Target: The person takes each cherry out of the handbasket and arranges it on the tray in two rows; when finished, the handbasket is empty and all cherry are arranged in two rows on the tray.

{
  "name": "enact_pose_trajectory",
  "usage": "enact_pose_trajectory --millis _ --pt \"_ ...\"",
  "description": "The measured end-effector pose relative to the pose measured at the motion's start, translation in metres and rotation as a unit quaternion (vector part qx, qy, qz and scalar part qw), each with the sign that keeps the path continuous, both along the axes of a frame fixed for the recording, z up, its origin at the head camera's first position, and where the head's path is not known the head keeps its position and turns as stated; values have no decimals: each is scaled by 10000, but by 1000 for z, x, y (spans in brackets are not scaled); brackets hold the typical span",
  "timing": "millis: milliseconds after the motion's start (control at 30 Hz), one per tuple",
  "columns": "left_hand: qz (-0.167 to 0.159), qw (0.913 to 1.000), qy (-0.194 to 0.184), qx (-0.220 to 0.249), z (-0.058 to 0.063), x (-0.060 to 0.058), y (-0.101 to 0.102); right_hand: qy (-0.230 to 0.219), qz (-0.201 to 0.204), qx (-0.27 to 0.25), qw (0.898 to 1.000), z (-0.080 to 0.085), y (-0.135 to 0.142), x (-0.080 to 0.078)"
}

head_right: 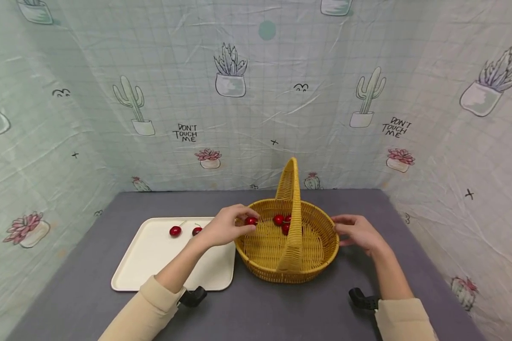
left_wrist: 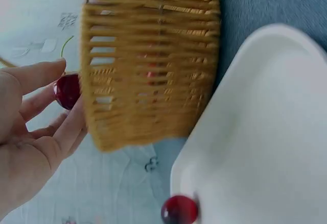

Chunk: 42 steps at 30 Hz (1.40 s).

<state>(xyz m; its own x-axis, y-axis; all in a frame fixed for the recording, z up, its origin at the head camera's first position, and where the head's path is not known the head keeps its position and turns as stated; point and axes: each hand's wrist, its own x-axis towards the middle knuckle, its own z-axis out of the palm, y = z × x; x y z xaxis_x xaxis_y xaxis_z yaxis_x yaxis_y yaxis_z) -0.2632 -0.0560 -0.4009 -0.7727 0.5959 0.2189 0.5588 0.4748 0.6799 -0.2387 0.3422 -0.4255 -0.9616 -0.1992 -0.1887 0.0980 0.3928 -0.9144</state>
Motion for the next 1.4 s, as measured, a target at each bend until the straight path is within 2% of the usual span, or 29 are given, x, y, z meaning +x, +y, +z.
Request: enact_pose_trajectory --millis 167,333,600,700,933,1133,1233,1400 --pt "272 9986 -217 399 6 8 -24 16 1 3 10000 0 0 -1" --pt "652 9918 -541 956 9 13 -49 3 2 36 10000 -2 0 -2" --pt "1348 9820 -372 1272 5 16 -86 -7 -22 50 10000 -1 2 0" --pt "1645 9782 -426 1190 1 15 -99 -28 -15 45 10000 0 2 -1" --pt "2363 9637 -639 1063 -9 15 -137 -52 13 21 10000 -2 2 -2" --pt "2824 9552 -542 705 -18 15 -174 -75 66 -46 9999 -1 1 -2" --pt "2979 9517 -578 473 -21 14 -189 -81 72 -40 9999 -1 1 -1" --pt "3052 9501 -604 236 -29 11 -208 -74 67 -34 9999 1 2 -1"
